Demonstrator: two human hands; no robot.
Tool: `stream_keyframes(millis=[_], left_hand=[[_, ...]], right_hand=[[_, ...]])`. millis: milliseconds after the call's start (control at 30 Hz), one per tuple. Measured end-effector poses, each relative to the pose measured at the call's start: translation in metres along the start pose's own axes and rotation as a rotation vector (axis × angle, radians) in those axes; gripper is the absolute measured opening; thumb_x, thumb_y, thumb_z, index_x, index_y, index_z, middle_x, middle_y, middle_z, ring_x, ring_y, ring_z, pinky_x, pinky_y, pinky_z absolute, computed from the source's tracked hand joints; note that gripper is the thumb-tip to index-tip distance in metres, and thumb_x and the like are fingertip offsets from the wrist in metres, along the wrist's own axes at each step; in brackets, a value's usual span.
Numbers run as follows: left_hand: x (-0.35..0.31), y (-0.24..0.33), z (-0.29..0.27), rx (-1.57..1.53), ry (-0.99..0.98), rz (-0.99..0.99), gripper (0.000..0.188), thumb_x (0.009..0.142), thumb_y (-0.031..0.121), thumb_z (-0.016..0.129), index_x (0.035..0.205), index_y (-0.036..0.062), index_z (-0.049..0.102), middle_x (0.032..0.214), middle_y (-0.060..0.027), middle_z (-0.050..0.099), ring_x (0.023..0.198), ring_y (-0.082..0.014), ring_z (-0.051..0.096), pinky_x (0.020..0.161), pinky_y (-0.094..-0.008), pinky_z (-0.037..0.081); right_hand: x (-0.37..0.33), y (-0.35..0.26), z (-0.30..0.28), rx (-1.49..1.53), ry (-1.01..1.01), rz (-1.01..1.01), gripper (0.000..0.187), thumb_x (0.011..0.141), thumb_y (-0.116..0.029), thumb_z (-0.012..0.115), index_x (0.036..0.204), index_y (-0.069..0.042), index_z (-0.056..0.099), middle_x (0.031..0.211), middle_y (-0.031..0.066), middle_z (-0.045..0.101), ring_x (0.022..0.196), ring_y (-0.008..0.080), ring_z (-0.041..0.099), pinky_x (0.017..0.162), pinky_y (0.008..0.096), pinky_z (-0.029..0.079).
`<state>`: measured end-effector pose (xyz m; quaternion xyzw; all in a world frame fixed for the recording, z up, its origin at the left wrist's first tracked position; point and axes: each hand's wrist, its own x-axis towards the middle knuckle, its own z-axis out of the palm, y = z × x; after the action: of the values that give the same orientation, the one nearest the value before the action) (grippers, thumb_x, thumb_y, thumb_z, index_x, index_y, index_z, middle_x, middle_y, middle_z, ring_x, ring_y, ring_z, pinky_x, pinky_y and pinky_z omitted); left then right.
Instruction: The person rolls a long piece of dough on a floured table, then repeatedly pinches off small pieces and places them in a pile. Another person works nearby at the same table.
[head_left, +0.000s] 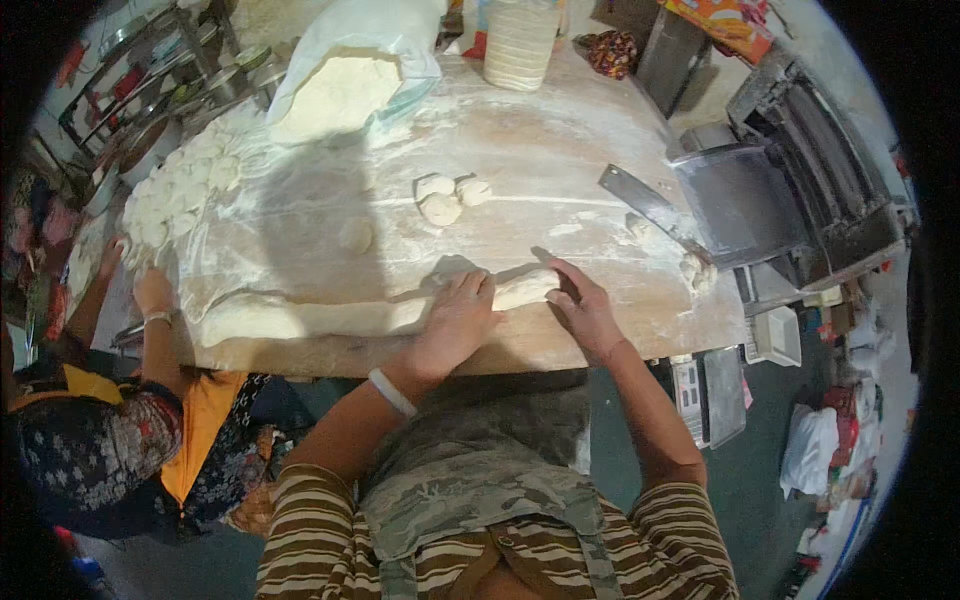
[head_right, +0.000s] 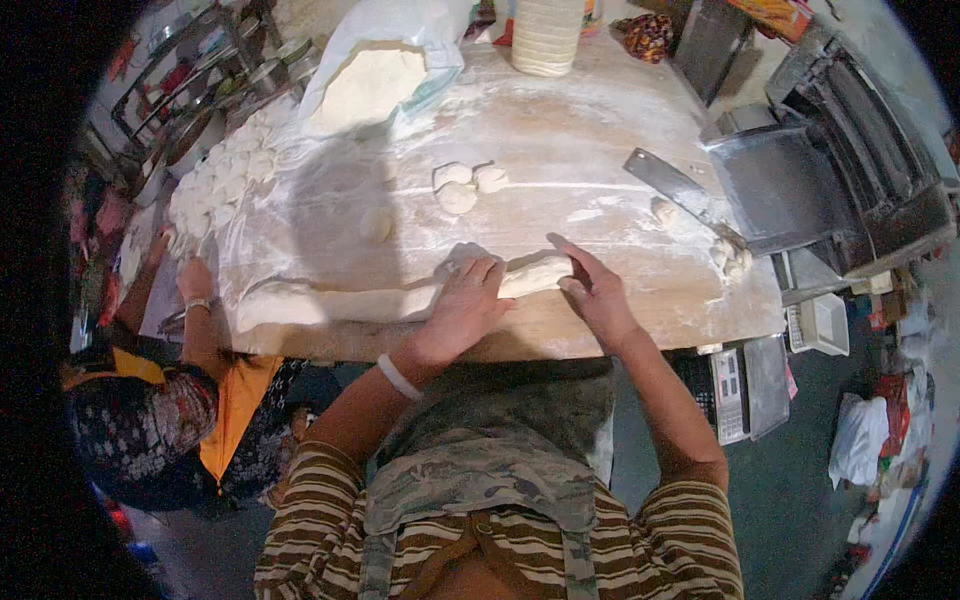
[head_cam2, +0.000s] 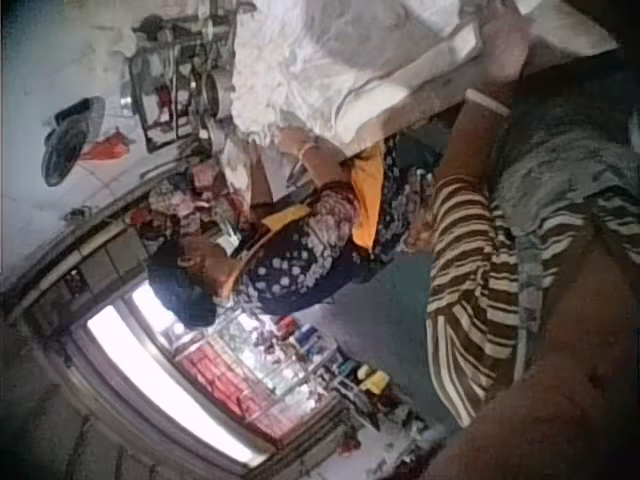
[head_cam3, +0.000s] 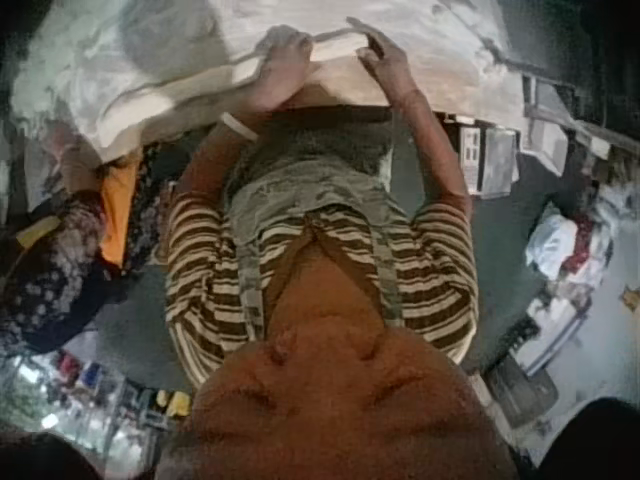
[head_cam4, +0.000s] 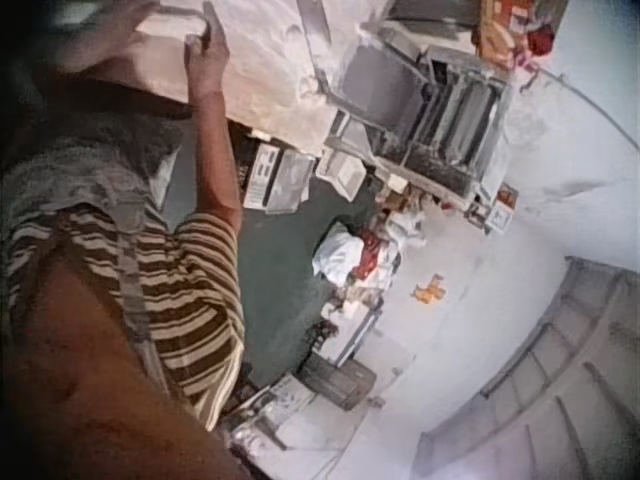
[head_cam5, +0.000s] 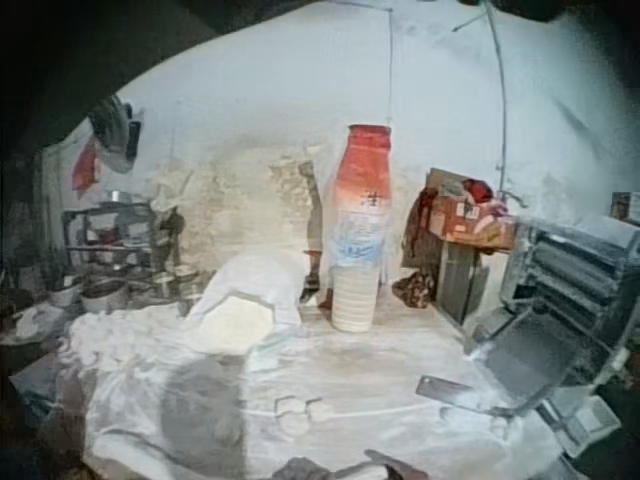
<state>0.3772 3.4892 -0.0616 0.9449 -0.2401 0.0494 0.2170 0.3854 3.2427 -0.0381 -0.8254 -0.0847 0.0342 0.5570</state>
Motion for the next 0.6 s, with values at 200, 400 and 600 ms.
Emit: stream_keyframes(millis=[200, 400, 600], left_hand=[[0.037, 0.026, 0.018, 0.053, -0.077, -0.025, 0.052, 0.091, 0.031, 0.072, 0.125, -0.0073, 0.061, 0.128, -0.0199, 0.059, 0.125, -0.0372, 0.052, 0.105, -0.0470, 0.045], [0.027, 0.021, 0.022, -0.457, 0.124, -0.144, 0.040, 0.093, 0.024, 0.069, 0.118, -0.0059, 0.058, 0.117, -0.0277, 0.062, 0.108, -0.0504, 0.059, 0.092, -0.0546, 0.050], [0.021, 0.029, 0.019, -0.368, 0.129, -0.167, 0.045, 0.093, 0.023, 0.068, 0.122, -0.0088, 0.053, 0.115, -0.0305, 0.062, 0.106, -0.0503, 0.059, 0.090, -0.0548, 0.050]], right_hand=[[0.013, 0.021, 0.015, 0.545, 0.291, 0.075, 0.032, 0.105, -0.016, 0.061, 0.133, -0.001, 0.060, 0.132, 0.0105, 0.063, 0.122, 0.0179, 0.059, 0.107, 0.0316, 0.045], [0.018, -0.006, 0.060, 1.203, 0.342, 0.161, 0.025, 0.097, -0.005, 0.069, 0.118, -0.004, 0.057, 0.108, 0.0113, 0.068, 0.105, 0.0209, 0.066, 0.089, 0.0335, 0.055], [0.021, -0.023, 0.082, 0.916, 0.328, 0.095, 0.016, 0.094, -0.001, 0.071, 0.106, -0.004, 0.061, 0.096, 0.0092, 0.071, 0.088, 0.0156, 0.070, 0.075, 0.0287, 0.057]])
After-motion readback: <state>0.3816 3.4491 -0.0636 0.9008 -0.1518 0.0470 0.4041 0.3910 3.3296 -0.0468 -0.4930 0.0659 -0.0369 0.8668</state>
